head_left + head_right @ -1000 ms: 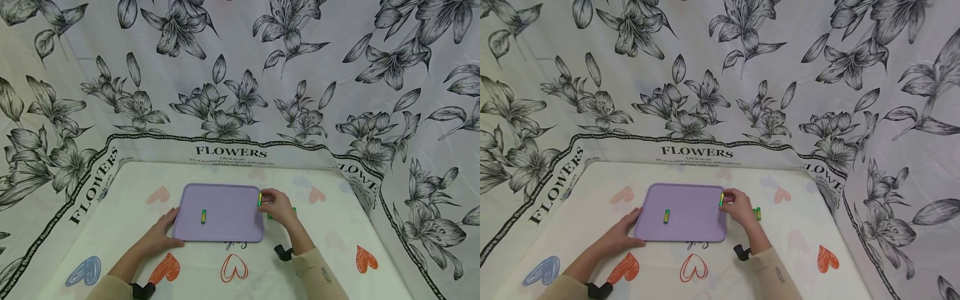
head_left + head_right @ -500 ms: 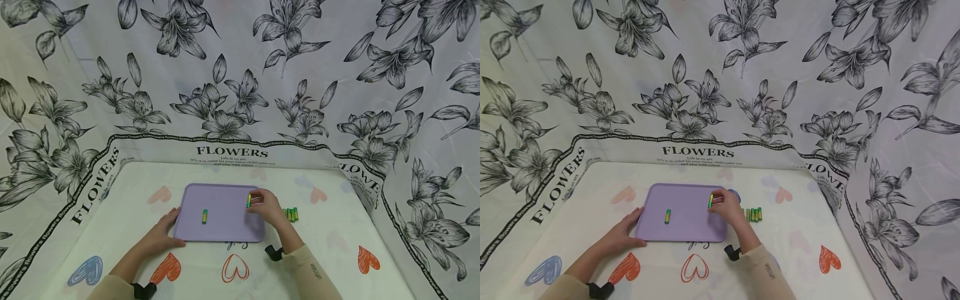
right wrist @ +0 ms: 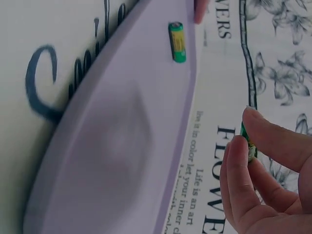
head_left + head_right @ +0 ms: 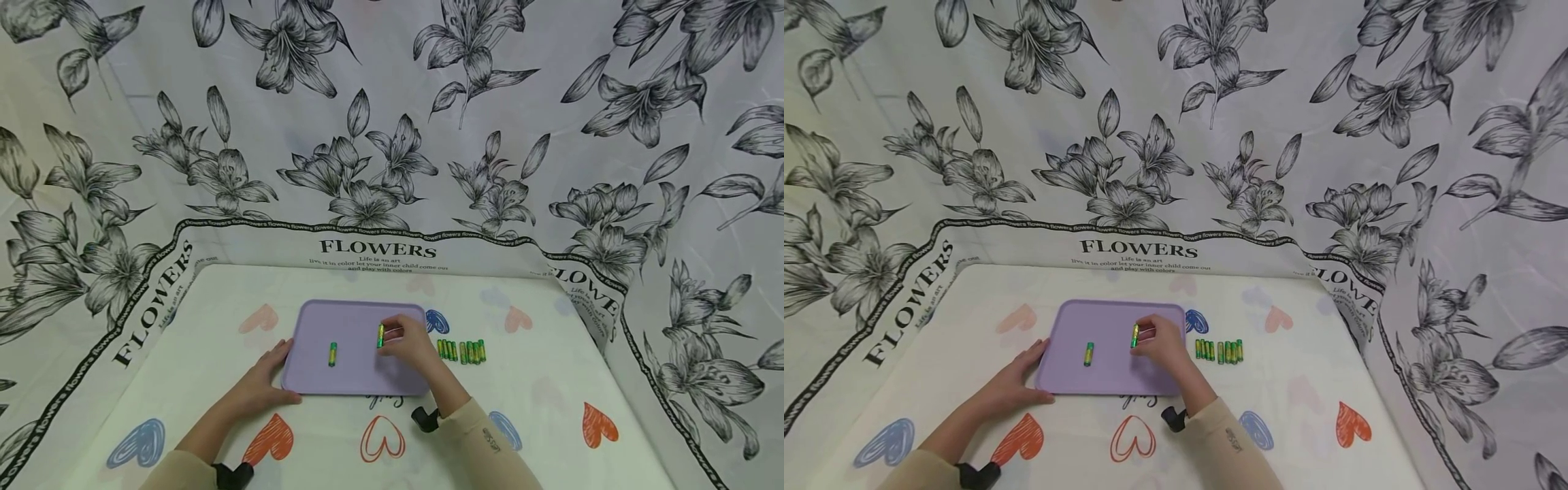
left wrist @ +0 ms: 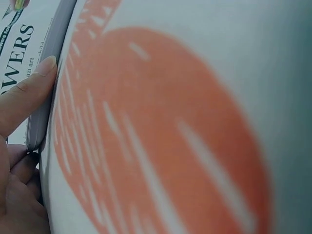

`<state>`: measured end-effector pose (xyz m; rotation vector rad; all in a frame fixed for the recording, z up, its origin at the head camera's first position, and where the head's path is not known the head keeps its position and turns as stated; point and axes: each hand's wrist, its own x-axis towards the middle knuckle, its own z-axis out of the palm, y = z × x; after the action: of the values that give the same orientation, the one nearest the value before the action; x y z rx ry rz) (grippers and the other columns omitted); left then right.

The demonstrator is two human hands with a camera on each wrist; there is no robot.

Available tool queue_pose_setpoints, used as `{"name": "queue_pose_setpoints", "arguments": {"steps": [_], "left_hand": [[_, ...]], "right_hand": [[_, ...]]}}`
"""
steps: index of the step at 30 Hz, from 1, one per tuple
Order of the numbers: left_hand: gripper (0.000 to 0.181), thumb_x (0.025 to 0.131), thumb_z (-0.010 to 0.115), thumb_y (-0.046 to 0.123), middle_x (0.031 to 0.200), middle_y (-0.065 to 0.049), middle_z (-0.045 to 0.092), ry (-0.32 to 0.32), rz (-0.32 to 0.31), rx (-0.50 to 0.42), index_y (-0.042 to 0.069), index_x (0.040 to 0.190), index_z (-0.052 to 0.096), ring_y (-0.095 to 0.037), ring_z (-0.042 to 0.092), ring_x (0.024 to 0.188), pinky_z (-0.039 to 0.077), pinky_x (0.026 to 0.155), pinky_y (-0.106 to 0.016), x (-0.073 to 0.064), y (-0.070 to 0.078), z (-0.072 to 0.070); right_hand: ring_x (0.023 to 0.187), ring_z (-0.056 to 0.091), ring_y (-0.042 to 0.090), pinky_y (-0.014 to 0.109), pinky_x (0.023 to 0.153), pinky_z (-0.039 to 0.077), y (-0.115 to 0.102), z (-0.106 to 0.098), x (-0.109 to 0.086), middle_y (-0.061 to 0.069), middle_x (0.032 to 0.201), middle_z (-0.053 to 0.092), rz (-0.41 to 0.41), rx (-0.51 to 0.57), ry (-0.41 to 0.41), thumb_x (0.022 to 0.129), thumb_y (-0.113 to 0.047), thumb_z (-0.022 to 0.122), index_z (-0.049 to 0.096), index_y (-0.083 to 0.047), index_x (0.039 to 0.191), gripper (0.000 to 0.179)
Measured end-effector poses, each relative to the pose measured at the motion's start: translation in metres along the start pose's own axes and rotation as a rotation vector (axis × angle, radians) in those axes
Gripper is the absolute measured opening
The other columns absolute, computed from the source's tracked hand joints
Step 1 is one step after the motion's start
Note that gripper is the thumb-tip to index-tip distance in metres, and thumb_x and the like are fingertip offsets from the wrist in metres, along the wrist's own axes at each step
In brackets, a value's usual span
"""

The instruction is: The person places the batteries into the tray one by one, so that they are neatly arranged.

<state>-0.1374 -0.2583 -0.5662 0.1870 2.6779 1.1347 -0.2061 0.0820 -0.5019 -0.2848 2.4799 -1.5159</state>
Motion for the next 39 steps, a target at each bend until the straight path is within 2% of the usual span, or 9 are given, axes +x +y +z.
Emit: {"name": "queue_pose_setpoints", "arguments": {"steps": [7,15,22,30,39], "left_hand": [[0.123,0.066,0.091,0.047,0.169,-0.019,0.014,0.000,0.000,0.002,0.015,0.162,0.021,-0.053,0.007,0.151,0.013,0.117,-0.073,0.000,0.000,0.000],[0.123,0.066,0.090,0.049,0.169,-0.018,0.014,0.006,0.000,-0.004,0.017,0.163,0.021,-0.052,0.007,0.152,0.013,0.117,-0.073,0.002,-0.005,0.001],[0.122,0.067,0.090,0.048,0.169,-0.019,0.014,0.007,0.009,-0.007,0.016,0.162,0.021,-0.054,0.006,0.151,0.013,0.116,-0.074,0.002,-0.004,0.000],[0.121,0.067,0.090,0.048,0.168,-0.019,0.014,0.005,0.009,-0.016,0.016,0.162,0.022,-0.055,0.006,0.150,0.012,0.116,-0.075,0.002,-0.004,0.001],[0.121,0.067,0.090,0.048,0.168,-0.020,0.015,0.003,0.015,-0.006,0.015,0.162,0.022,-0.056,0.006,0.150,0.012,0.115,-0.075,0.003,-0.002,0.001]], "right_hand": [[0.096,0.069,0.018,0.033,0.083,0.059,-0.002,0.024,0.006,0.005,0.107,0.071,0.000,0.015,-0.016,0.073,-0.002,0.088,0.067,-0.006,0.122,0.053],[0.092,0.070,0.014,0.027,0.079,0.059,0.003,0.052,0.013,0.004,0.104,0.073,-0.008,0.030,-0.039,0.072,-0.003,0.089,0.068,-0.006,0.119,0.051],[0.085,0.067,0.008,0.023,0.074,0.058,0.009,0.072,0.018,0.001,0.098,0.072,-0.015,0.034,-0.039,0.070,-0.002,0.090,0.069,-0.006,0.117,0.051],[0.078,0.062,0.002,0.019,0.071,0.054,0.014,0.089,0.026,-0.003,0.088,0.070,-0.014,-0.043,-0.030,0.067,-0.003,0.092,0.070,-0.006,0.114,0.052],[0.077,0.055,0.005,0.019,0.067,0.050,0.007,0.093,0.027,-0.003,0.086,0.065,-0.008,-0.112,-0.044,0.067,-0.004,0.093,0.071,-0.005,0.113,0.051]]}}
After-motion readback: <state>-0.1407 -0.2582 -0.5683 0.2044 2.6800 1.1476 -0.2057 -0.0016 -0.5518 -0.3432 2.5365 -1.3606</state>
